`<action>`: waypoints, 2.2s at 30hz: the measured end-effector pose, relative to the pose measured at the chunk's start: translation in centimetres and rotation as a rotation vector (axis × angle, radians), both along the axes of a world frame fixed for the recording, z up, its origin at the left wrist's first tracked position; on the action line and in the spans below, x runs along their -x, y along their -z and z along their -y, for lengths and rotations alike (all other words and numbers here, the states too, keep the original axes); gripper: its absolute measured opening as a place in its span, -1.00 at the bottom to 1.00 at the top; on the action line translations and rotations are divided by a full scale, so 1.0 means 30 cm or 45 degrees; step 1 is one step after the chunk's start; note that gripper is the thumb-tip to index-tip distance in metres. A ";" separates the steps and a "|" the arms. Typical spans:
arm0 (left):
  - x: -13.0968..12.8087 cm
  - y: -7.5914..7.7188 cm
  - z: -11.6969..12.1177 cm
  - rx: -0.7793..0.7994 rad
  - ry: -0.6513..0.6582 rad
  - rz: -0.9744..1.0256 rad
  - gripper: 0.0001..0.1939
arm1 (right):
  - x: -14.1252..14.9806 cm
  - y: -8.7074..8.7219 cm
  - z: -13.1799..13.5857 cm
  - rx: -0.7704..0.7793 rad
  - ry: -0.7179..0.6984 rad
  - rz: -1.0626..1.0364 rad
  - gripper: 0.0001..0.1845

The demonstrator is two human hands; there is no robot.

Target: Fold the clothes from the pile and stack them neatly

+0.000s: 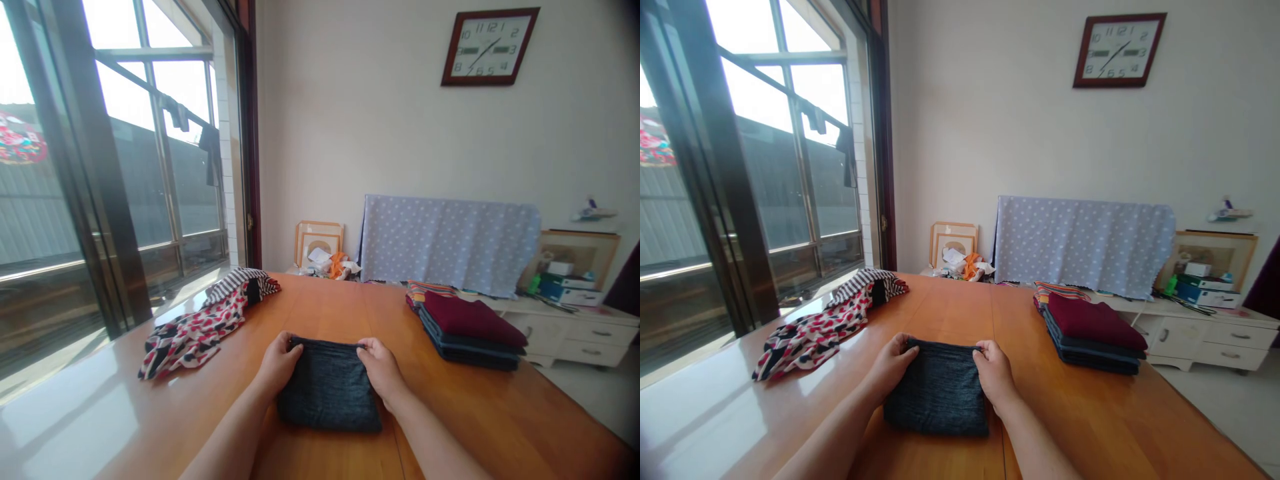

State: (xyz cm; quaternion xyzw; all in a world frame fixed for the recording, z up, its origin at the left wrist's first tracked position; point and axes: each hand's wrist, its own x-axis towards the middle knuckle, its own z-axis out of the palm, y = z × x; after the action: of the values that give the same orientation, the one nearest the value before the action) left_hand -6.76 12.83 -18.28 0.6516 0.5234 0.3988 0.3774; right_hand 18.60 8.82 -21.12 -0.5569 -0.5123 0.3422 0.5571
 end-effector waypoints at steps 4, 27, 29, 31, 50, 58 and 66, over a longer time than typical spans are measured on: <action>0.004 0.022 -0.012 -0.085 -0.107 -0.316 -0.51 | -0.005 0.029 -0.011 -0.006 0.060 0.106 -0.56; -0.050 -0.037 0.172 -0.377 0.385 -0.994 -0.29 | 0.126 -0.128 0.177 0.134 -0.325 1.318 -0.31; -0.048 -0.029 0.180 -0.344 0.364 -1.043 -0.17 | 0.116 -0.126 0.179 0.221 -0.330 1.333 -0.26; -0.047 -0.025 0.183 -0.316 0.346 -1.073 -0.08 | 0.108 -0.126 0.181 0.261 -0.328 1.329 -0.25; -0.042 -0.003 0.153 -0.242 0.288 -1.080 0.01 | 0.103 -0.142 0.185 0.378 -0.361 1.290 -0.21; 0.022 -0.049 0.121 -0.415 0.024 -0.763 -0.37 | 0.020 -0.136 0.125 0.256 -0.304 0.651 -0.23; 0.108 -0.055 0.050 -0.421 -0.368 -0.414 -0.72 | -0.043 -0.133 0.166 0.224 0.036 0.179 -0.64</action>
State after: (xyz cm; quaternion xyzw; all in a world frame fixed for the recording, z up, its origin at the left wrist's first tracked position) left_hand -9.99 11.34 -16.64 0.6784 0.5923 0.4188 0.1161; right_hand 19.90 3.83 -17.13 -0.6334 -0.5103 0.3380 0.4734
